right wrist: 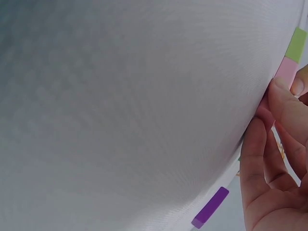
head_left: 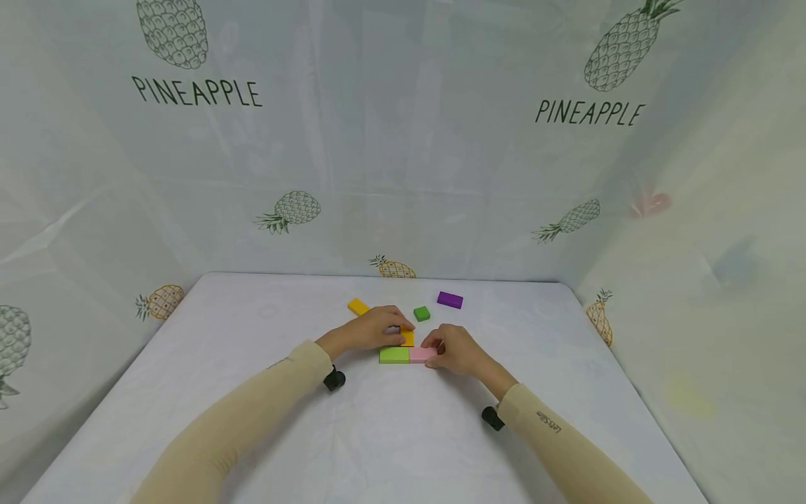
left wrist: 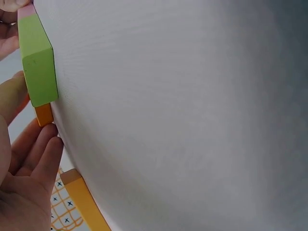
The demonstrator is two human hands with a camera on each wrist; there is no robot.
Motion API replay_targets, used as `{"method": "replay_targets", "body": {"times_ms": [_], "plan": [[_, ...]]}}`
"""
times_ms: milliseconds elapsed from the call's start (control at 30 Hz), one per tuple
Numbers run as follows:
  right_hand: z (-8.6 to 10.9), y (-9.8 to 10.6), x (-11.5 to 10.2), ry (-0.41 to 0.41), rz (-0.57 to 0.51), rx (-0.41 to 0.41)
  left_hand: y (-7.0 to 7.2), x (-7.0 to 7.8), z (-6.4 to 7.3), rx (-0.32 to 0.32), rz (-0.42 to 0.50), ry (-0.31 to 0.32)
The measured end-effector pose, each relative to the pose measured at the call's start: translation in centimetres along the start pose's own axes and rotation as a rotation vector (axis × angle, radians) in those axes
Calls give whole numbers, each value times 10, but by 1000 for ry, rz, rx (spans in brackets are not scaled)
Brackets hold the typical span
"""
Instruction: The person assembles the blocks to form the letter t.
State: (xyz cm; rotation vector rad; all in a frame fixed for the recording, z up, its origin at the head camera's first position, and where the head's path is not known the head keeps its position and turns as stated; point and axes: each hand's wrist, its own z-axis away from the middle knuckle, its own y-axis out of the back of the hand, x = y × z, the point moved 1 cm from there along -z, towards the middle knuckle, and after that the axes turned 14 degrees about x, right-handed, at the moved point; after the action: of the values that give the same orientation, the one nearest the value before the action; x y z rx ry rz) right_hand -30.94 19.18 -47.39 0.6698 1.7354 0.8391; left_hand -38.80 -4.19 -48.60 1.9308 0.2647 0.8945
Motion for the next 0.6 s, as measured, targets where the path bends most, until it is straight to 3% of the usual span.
{"method": "replay_targets", "body": {"times_ms": [600], "plan": [[1,-1,1,-6,-2,1,1,3,0,-4,-1,-4]]}}
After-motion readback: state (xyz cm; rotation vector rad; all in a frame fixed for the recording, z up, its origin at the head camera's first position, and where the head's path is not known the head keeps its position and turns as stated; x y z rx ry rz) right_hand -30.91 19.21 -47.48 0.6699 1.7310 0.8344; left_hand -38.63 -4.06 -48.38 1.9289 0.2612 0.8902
